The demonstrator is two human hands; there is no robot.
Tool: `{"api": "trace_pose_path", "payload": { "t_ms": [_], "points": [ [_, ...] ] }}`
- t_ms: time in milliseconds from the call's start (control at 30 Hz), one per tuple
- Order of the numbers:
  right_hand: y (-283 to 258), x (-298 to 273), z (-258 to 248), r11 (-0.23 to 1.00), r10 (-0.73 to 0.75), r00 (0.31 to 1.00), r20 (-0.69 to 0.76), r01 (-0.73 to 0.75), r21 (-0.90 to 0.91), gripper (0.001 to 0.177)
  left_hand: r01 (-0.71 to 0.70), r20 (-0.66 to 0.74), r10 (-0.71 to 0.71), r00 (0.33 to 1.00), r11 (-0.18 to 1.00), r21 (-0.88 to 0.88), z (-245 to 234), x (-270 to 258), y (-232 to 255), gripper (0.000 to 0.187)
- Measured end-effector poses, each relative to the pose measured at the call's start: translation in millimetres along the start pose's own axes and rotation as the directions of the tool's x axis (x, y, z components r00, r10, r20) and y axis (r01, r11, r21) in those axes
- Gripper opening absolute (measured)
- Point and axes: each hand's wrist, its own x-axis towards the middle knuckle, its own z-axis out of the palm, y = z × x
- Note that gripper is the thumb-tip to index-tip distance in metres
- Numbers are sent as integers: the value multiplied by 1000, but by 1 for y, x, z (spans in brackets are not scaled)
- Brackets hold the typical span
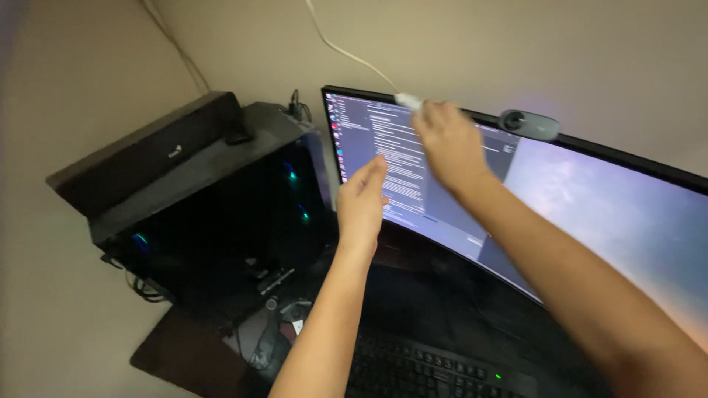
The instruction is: Cleaning a computer desk, monitor, and PC tower using wet wipes.
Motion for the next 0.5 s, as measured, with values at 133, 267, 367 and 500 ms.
{"api": "trace_pose_path", "payload": {
  "t_ms": [133,267,367,500],
  "points": [
    [26,2,33,940,237,954,183,-178,-291,14,-65,15,64,998,992,109,-22,14,-9,40],
    [36,5,70,949,273,945,182,-233,-212,14,-74,-11,78,997,975,211,-35,21,-7,37],
    [36,17,103,976,215,968,129,-208,-69,13,-48,-10,52,999,965,258,-35,29,-2,38],
    [25,39,134,985,170,975,143,-167,-34,11,-49,66,43,997,994,93,-28,78,-38,40]
  ]
}}
